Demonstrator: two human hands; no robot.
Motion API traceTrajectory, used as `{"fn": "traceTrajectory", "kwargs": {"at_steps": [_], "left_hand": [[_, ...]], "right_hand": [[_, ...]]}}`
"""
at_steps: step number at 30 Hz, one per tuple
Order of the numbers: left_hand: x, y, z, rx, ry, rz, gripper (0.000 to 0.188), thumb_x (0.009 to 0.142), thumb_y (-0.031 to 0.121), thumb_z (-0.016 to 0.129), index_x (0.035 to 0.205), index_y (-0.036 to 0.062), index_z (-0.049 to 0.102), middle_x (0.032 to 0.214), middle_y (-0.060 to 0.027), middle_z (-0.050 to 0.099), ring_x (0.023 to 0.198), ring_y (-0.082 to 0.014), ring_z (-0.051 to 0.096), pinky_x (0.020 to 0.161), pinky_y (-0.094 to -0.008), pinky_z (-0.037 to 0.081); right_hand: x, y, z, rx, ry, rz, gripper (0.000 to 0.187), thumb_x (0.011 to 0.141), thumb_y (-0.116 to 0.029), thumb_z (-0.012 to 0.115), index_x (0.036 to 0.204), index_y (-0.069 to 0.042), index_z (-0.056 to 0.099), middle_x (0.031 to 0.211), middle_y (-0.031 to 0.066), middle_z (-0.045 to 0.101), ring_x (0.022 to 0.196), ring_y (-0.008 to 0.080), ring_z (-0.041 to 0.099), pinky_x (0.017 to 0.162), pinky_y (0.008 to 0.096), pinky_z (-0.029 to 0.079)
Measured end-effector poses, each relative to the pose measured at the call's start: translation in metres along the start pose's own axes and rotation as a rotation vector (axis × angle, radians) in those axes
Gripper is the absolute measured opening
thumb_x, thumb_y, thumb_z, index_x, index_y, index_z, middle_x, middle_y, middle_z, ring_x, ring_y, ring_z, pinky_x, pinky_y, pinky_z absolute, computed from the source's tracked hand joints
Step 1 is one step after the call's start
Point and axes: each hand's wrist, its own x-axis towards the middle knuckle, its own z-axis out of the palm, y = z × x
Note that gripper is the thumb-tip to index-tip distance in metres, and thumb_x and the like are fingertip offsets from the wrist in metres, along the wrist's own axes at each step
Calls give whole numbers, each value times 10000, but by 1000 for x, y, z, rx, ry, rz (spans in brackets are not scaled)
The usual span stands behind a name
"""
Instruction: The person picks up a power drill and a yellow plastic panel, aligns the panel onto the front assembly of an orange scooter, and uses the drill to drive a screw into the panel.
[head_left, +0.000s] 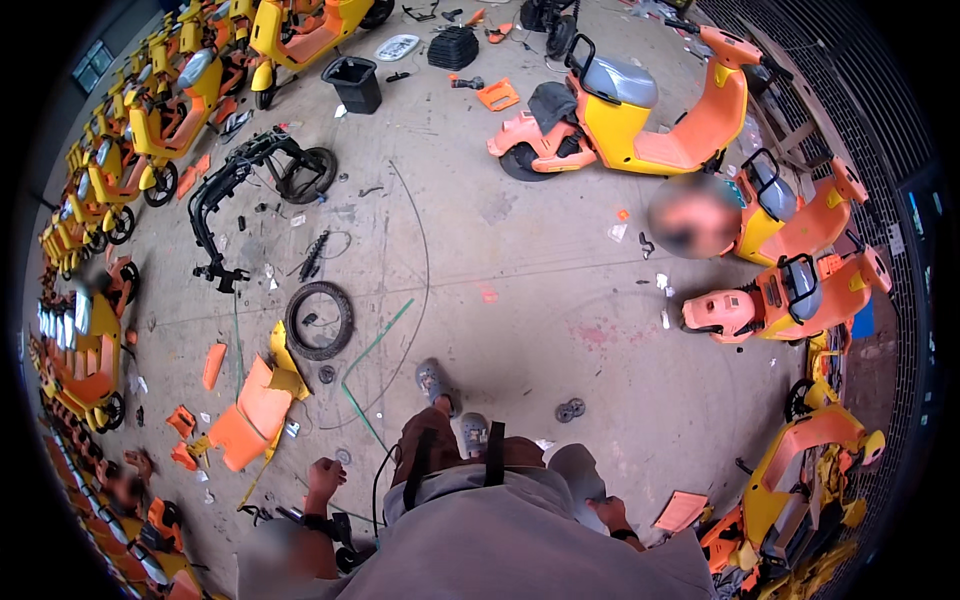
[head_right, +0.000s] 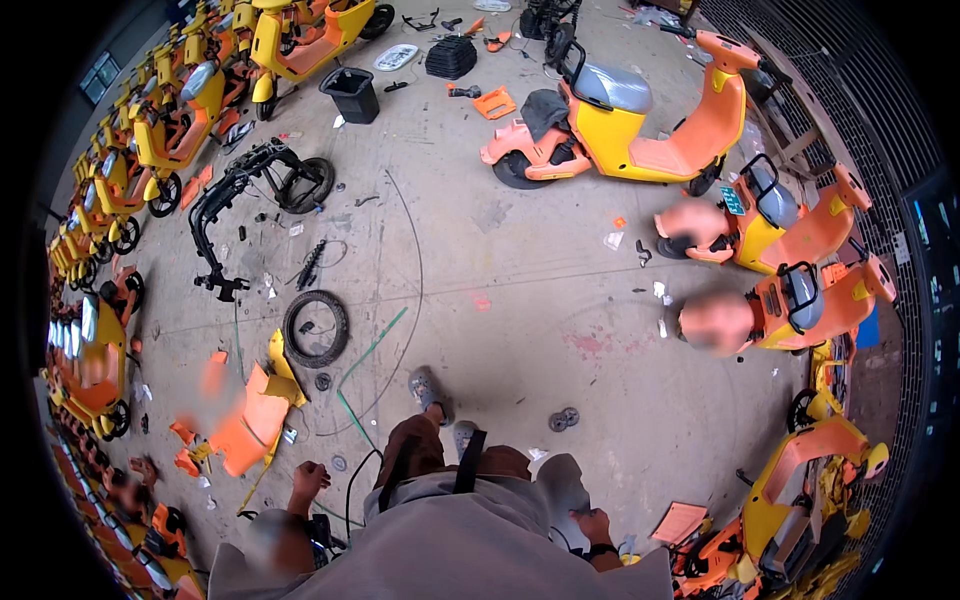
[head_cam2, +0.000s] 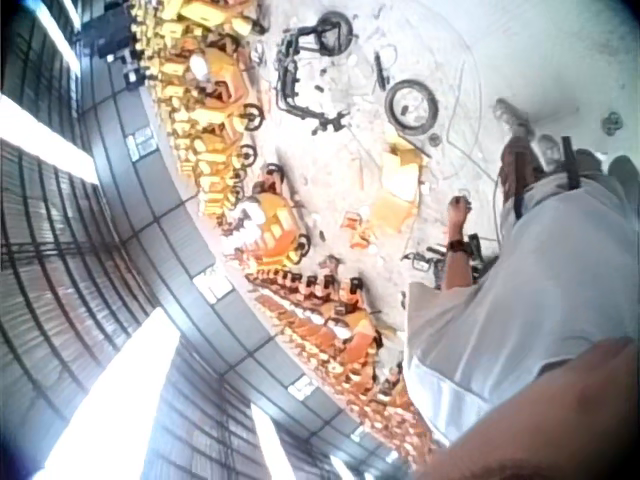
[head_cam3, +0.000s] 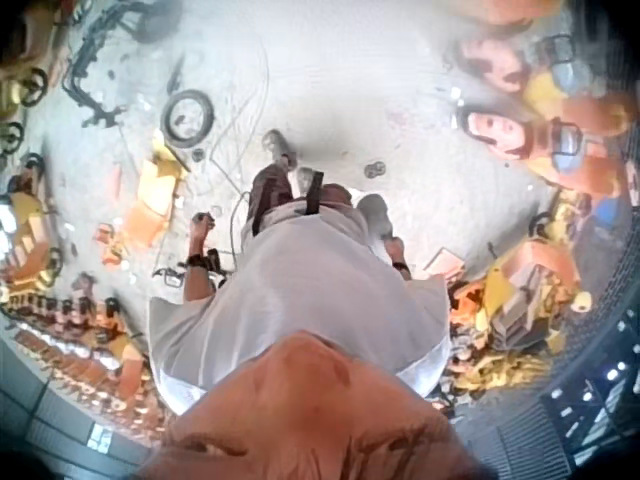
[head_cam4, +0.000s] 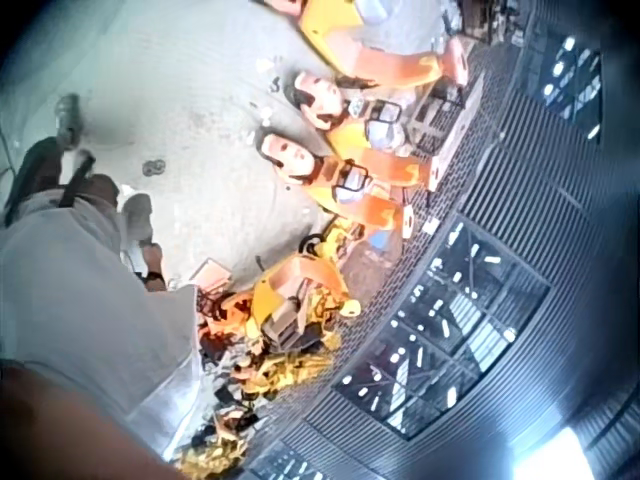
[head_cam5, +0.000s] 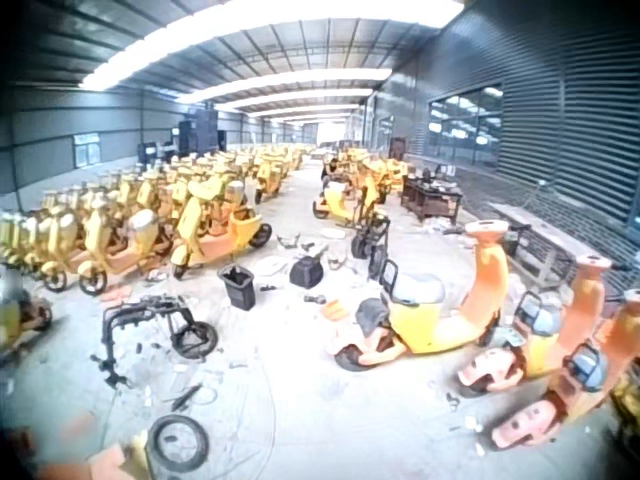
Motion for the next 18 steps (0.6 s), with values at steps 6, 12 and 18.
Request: {"fn": "traceTrajectory", "kwargs": {"at_steps": [6, 12, 18], "left_hand": [[106, 99, 45, 59, -71, 61, 260, 814, -26, 540, 1064, -78, 589, 789, -183, 727, 611, -231, 706, 524, -315, 556], [213, 159, 50, -115, -116, -157, 205, 840, -16, 575, 1030, -85, 611, 773, -217, 712, 585, -267, 699, 466, -358, 561], [291, 231, 4, -34, -56, -70, 194, 871, 44, 556, 1019, -66, 616, 759, -192, 708, 560, -247, 687, 460, -348, 557]], "right_hand": [[8, -105, -14, -98, -131, -6, 797, 625, -572, 839, 1054, 79, 679, 1092, 280, 682, 1082, 368, 653, 919, 423, 514], [77, -268, -64, -247, -262, -126, 757, 647, -591, 804, 1020, 60, 694, 1057, 276, 691, 1043, 384, 664, 908, 433, 517], [157, -415, -86, -293, -264, -354, 731, 673, -604, 774, 998, 47, 702, 1033, 277, 694, 1019, 402, 667, 898, 442, 517]]}}
